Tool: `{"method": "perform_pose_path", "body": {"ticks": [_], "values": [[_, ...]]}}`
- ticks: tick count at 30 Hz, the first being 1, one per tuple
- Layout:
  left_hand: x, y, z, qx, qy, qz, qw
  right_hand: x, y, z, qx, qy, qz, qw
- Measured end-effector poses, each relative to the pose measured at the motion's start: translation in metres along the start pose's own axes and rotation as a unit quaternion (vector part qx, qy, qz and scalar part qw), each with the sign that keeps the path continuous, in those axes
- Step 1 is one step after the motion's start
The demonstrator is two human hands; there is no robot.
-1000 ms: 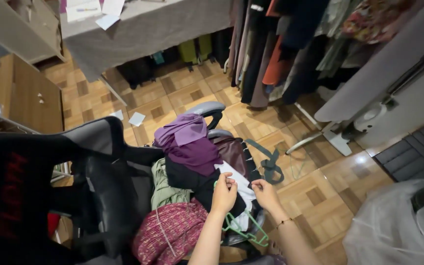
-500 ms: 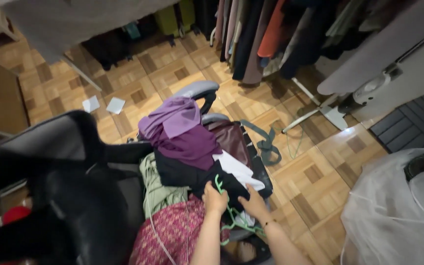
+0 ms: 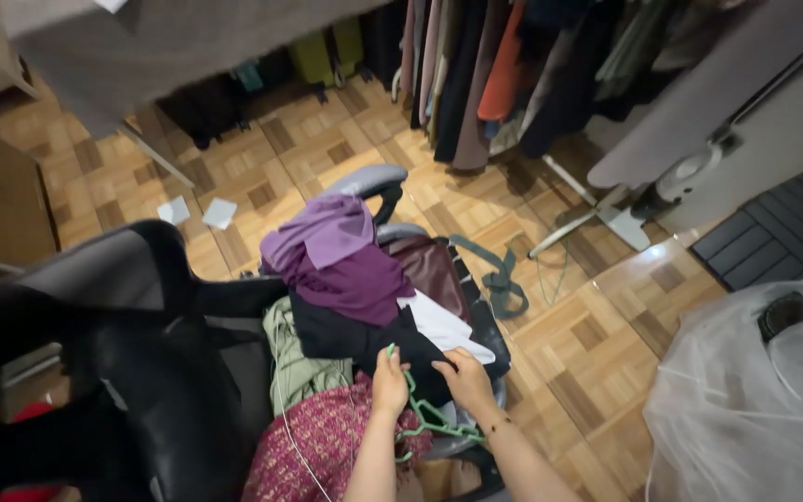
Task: The recorder picks up various articles of clothing from a chair and hangs them onto a drying rack using hangers.
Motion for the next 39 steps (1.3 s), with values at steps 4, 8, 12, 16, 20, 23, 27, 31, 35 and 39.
{"method": "perform_pose_path", "body": {"ticks": [4, 8, 12, 16, 20, 23, 27, 31, 35, 39], "values": [[0.014, 0.033, -0.013, 0.025, -0.037, 0.059, 0.997, -0.054, 0.047, 0.004, 0.006, 0.043, -0.112, 0.993], [0.061, 0.057, -0.016, 0.060, -0.025, 0.046, 0.997, -0.085, 0.076, -0.013, 0.015, 0.077, -0.152, 0.985], [0.061, 0.083, -0.024, 0.159, -0.018, -0.017, 0.987, -0.085, 0.136, -0.043, 0.121, 0.036, -0.177, 0.976], [0.028, 0.133, -0.047, 0.281, -0.028, -0.128, 0.951, -0.192, 0.275, -0.030, 0.072, 0.077, -0.420, 0.901], [0.058, 0.129, -0.040, 0.300, 0.012, -0.134, 0.944, -0.204, 0.336, -0.036, 0.025, 0.111, -0.430, 0.896], [0.108, 0.086, -0.028, 0.447, -0.070, -0.213, 0.866, -0.217, 0.355, -0.030, 0.009, 0.101, -0.410, 0.906], [0.168, -0.042, 0.012, -0.059, 0.040, 0.054, 0.996, -0.243, 0.375, -0.008, 0.034, 0.102, -0.436, 0.893], [0.255, -0.122, 0.139, -0.372, 0.301, 0.222, 0.849, -0.239, 0.402, 0.011, 0.100, 0.113, -0.493, 0.857], [0.232, -0.189, 0.128, -0.392, 0.333, 0.460, 0.723, -0.233, 0.427, 0.040, 0.166, 0.081, -0.508, 0.841], [0.214, -0.211, 0.085, -0.262, 0.299, 0.618, 0.678, -0.212, 0.436, 0.065, 0.193, 0.059, -0.524, 0.827]]}}
Point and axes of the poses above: each hand's wrist, its own z-axis away from the middle knuckle, its own y-axis out of the back of the hand, x = y × z, the point moved 1 cm from there along -z, towards the middle knuckle, and after that the axes turned 12 degrees about z, right-handed, at the moved point
